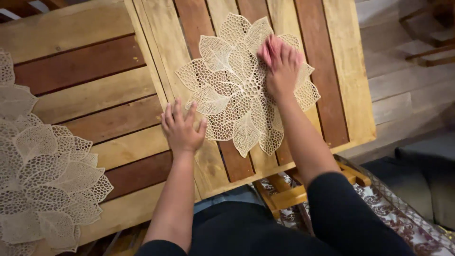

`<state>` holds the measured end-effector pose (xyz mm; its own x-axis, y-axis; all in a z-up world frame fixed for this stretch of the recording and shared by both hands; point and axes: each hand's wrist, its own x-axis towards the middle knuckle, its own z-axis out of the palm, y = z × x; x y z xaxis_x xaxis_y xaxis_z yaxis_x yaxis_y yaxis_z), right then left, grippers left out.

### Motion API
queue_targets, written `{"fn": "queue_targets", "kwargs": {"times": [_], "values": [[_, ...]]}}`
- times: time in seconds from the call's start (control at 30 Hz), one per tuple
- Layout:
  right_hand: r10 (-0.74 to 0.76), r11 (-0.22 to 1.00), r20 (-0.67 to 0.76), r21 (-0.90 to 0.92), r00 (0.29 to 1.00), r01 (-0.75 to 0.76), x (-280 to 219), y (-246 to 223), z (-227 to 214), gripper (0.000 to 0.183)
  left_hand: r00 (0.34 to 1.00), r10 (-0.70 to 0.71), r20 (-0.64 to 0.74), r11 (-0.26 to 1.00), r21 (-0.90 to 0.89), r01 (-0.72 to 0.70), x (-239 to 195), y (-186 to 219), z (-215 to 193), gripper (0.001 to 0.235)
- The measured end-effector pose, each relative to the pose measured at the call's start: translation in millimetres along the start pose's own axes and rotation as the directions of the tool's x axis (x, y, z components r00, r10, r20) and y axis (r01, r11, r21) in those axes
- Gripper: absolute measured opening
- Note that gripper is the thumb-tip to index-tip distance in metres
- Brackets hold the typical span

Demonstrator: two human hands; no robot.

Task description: The recorder wipes down decorative doilies and wooden table surfaces with a cloth in a restaurant.

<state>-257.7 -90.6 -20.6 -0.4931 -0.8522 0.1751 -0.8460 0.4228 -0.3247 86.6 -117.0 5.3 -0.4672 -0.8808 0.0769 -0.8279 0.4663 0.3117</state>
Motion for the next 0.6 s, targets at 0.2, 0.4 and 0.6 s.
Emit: {"fn": "queue_targets", "kwargs": {"times": [0.2, 0.4, 0.6], "values": [[-0.057, 0.972, 0.254, 0.233, 0.966, -0.004, 37.3, -91.3, 31.0, 0.052, 1.0, 0.005, -0.019, 1.0, 0.019, -0.004, 0.8, -2.4, 4.8, 0.055], [-0.34, 0.926, 0.289, 0.269, 0.895, 0.265, -103.4, -119.1, 9.0, 0.056, 1.0, 0.014, -0.015, 1.0, 0.028, -0.013, -0.1, -3.9, 7.3, 0.055], [-0.082, 0.996, 0.282, -0.021, 0.956, 0.091, -129.1, -62.8, -12.1, 0.056, 1.0, 0.002, -0.005, 1.0, 0.004, -0.002, 4.2, -0.6, 0.8, 0.056]]}}
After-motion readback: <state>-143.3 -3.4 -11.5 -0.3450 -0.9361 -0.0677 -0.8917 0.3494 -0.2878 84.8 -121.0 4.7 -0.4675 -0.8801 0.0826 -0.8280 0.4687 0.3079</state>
